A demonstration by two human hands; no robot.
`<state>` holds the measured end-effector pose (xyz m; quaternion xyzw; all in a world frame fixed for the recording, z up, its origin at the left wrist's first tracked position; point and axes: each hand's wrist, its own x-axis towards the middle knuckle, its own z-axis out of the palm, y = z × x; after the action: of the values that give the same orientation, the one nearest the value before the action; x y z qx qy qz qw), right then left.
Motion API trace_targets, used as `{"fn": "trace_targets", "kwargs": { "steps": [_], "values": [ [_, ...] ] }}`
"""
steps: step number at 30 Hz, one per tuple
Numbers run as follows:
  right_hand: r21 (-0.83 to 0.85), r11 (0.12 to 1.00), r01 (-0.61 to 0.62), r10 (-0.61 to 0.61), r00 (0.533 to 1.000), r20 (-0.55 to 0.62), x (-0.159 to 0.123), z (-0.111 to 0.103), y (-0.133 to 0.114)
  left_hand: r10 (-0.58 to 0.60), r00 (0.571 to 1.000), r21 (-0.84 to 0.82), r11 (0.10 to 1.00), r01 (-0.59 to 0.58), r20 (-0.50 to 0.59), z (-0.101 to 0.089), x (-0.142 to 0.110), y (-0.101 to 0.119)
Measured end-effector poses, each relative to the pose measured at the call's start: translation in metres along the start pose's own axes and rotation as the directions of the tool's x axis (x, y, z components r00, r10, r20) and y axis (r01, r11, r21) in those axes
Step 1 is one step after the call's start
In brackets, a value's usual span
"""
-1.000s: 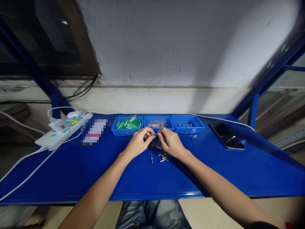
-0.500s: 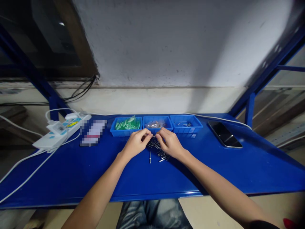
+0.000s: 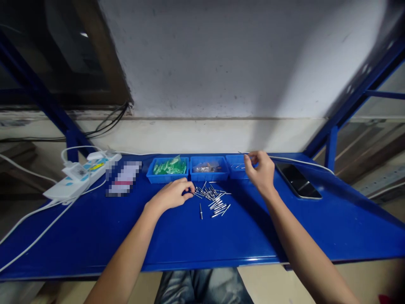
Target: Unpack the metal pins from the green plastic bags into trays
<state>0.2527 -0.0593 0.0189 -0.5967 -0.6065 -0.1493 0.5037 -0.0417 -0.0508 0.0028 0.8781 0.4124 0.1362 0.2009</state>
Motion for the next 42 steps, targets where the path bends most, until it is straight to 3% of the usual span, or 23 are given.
{"fn": "trace_targets", "kwargs": {
  "steps": [4,8,11,14,16,26,32,36,42],
  "values": [
    [-0.089,0.995,-0.048,0.045,0.999,-0.030,0.000,0.008,0.014,-0.034,0.997,0.004,0.999,0.034,0.065,0.005,0.000,-0.009],
    [0.101,0.988,0.116,-0.130,0.981,0.142,-0.022,0.021,-0.023,0.018,0.999,-0.065,0.998,-0.021,-0.044,0.009,0.006,-0.003],
    [0.283,0.926,0.249,-0.337,0.883,0.326,-0.042,0.026,-0.055,0.052,0.984,-0.094,0.993,-0.069,-0.172,0.010,0.009,0.004],
    [0.406,0.860,0.309,-0.477,0.769,0.425,-0.051,0.027,-0.068,0.045,0.967,-0.072,0.995,-0.065,-0.252,0.010,0.011,0.010],
    [0.419,0.851,0.316,-0.495,0.747,0.443,-0.052,0.027,-0.067,0.044,0.960,-0.060,0.996,-0.063,-0.275,0.011,0.011,0.012],
    [0.301,0.871,0.388,-0.486,0.769,0.416,-0.052,0.027,-0.065,0.015,0.945,-0.064,0.997,-0.037,-0.326,0.015,0.011,0.018],
    [0.284,0.914,0.290,-0.390,0.821,0.417,-0.050,0.032,-0.059,0.017,0.935,-0.192,0.977,-0.090,-0.353,0.013,0.009,0.024],
    [0.274,0.935,0.227,-0.327,0.852,0.409,-0.049,0.032,-0.056,0.015,0.927,-0.190,0.977,-0.093,-0.375,0.015,0.009,0.027],
    [0.276,0.906,0.322,-0.416,0.803,0.428,-0.051,0.028,-0.063,-0.011,0.916,-0.144,0.988,-0.051,-0.401,0.015,0.010,0.022]
  ]
}}
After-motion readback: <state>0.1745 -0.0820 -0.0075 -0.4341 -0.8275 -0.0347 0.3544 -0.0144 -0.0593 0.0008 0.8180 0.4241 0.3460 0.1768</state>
